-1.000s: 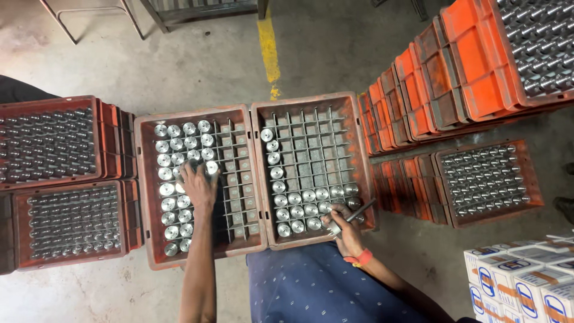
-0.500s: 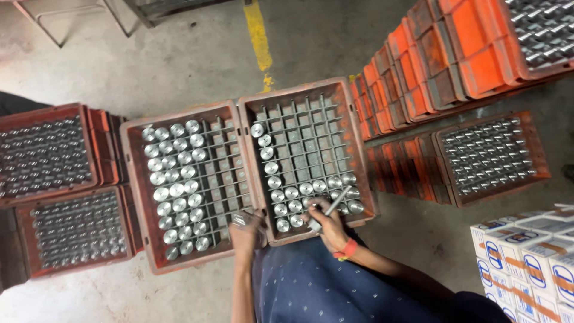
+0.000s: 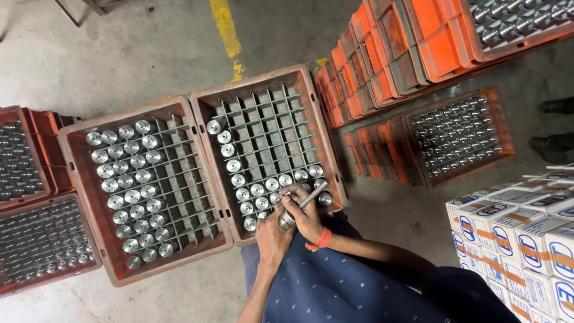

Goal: The person picks machined metal knob parts one at a time from a plastic crate and places each into a compartmentalized tray, holding a metal rod tool in the other hand. The person continues filling the tray compartments with the parts throughout the episode.

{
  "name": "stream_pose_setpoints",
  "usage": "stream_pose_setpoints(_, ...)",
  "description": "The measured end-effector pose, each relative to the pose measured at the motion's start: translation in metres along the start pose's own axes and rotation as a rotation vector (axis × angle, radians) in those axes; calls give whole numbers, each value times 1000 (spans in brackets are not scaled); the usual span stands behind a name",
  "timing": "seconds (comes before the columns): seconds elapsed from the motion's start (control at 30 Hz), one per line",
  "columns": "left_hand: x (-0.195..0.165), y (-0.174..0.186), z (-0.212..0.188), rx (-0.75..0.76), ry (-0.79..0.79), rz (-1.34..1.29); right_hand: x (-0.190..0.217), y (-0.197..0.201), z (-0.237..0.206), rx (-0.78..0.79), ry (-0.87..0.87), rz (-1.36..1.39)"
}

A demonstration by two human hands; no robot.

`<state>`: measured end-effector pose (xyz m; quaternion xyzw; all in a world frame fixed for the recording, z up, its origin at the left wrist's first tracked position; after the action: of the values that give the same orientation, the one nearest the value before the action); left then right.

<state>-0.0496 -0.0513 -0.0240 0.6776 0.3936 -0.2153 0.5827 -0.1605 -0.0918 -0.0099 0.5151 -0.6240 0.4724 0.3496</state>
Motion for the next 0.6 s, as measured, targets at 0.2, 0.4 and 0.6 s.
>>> stream_pose_setpoints(0.2,7,-23,5,113,-40,42,-23,27,20,-49,-224,161)
stream_pose_setpoints(0.4,2,39,72,111,-51,369,1,84,57,-374,21,364)
stream_pose_setpoints(0.6,-15,118,198,-170,-161,652,8,104,55,-404,37,382)
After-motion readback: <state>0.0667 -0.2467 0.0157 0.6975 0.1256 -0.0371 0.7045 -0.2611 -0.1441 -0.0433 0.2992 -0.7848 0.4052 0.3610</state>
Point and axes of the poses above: each hand's wrist, its own z-axis towards the middle knuckle, its own y-axis out of the back of the hand, x = y × z, the point moved 3 cm from there along z, towards the middle knuckle, and after that the axes turned 5 degrees about -x, right-handed, at the moved point
